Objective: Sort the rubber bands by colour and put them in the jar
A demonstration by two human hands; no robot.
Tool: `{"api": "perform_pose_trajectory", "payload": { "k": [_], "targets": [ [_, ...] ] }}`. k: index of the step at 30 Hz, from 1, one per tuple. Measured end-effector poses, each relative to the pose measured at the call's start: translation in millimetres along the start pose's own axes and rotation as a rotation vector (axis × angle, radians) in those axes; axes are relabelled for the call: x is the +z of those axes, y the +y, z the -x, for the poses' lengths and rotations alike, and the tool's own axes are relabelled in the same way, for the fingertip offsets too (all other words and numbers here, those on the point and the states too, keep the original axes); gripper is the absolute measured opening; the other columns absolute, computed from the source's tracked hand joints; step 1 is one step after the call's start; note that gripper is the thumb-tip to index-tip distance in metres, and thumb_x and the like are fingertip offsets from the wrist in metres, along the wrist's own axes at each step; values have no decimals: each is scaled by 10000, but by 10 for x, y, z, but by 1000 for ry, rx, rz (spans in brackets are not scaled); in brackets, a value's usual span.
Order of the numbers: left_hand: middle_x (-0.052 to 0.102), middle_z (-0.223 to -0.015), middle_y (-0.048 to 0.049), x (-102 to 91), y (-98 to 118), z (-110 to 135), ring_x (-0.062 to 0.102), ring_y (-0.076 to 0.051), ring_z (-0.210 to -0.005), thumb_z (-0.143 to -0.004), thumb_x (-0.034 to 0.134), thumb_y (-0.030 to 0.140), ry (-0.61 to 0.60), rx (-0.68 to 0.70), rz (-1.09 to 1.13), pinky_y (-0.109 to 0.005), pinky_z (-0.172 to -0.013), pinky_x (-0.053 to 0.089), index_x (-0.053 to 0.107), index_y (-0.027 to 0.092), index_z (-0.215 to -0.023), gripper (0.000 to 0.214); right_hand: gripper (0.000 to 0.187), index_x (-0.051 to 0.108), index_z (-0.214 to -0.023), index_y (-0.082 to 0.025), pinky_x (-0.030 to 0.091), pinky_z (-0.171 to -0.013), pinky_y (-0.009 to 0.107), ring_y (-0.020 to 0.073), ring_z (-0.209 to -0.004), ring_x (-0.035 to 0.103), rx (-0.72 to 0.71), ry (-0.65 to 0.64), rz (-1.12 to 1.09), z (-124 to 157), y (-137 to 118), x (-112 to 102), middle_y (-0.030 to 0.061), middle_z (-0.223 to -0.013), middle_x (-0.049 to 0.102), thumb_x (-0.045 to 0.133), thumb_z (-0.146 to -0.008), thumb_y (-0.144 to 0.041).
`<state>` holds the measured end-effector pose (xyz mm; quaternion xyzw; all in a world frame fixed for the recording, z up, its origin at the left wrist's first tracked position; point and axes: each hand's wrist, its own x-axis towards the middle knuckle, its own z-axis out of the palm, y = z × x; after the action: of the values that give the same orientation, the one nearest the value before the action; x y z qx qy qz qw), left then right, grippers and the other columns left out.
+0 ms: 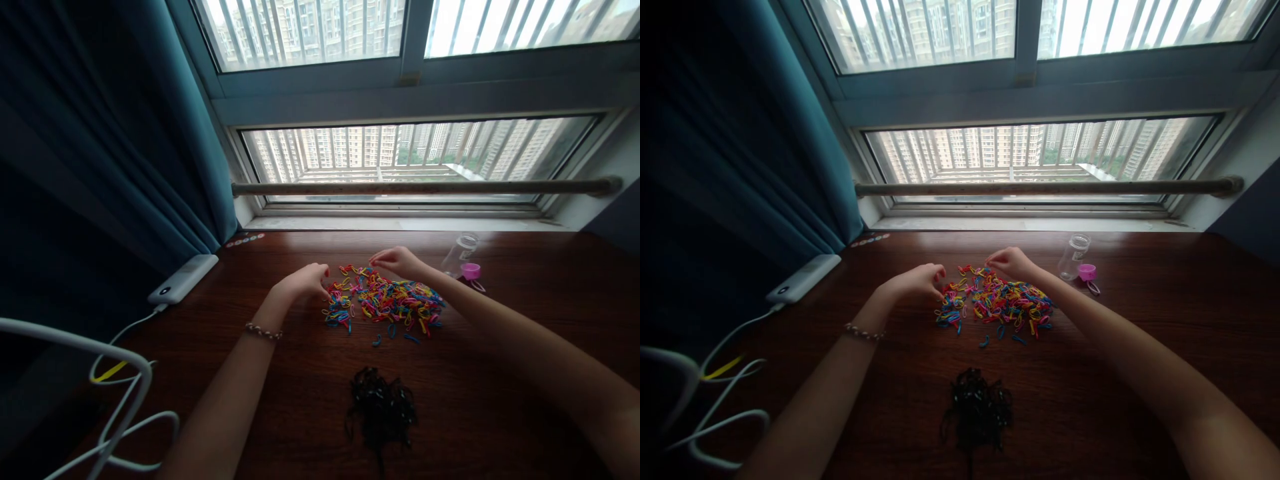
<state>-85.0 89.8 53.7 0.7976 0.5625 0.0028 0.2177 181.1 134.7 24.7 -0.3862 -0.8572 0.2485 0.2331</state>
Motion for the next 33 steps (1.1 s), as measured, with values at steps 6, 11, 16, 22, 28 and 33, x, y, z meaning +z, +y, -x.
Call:
{"api": "perform_pose_trajectory", "payload": {
  "k": [6,11,16,22,28,33],
  "targets": [
    [417,-1236,-195,37,201,150,600,-210,-774,-331,774,339,-347,-147,52,-222,-526,455,407,134,-1125,899,368,591,-1110,-223,372,-967,386,228,-1133,476,26,25,43,958,-173,-80,69,-1210,540,472,-814,-409],
    [392,-1256,-190,222,358,62,530,-297,-1002,-330,788,349,-197,33,0,-276,-743,456,329,148,-1238,1036,855,268,-1358,-174,264,-990,533,379,-1295,115,263,77,353,1448,-66,128,162,-1421,196,545,-674,-607],
    [461,-1182,-140,447,402,-112,518,-275,-1008,-433,766,298,-19,221,25,-290,-800,442,446,155,-1174,820,822,223,-1365,-186,263,-1003,497,324,-1293,161,136,68,368,1257,-205,416,166,-1409,205,490,-715,-612],
    [626,-938,-75,604,471,-192,565,-211,-886,-656,632,242,223,385,158,-285,-796,433,624,146,-934,294,491,525,-1157,-212,390,-883,441,265,-1040,459,-66,160,313,616,-331,508,133,-1155,516,559,-745,-477],
    [648,-884,-55,471,372,-177,592,-160,-770,-695,581,206,330,305,405,-265,-713,467,618,141,-952,269,272,667,-898,-158,451,-735,276,166,-795,590,-81,107,-81,202,-264,234,65,-871,652,560,-772,-374],
    [622,-1005,-75,224,351,-80,605,-136,-785,-645,621,180,188,311,531,-252,-696,494,519,148,-1111,478,364,642,-1007,-158,451,-766,285,171,-863,595,-35,-3,-296,179,-354,-74,58,-955,665,533,-768,-411]
  ]
}}
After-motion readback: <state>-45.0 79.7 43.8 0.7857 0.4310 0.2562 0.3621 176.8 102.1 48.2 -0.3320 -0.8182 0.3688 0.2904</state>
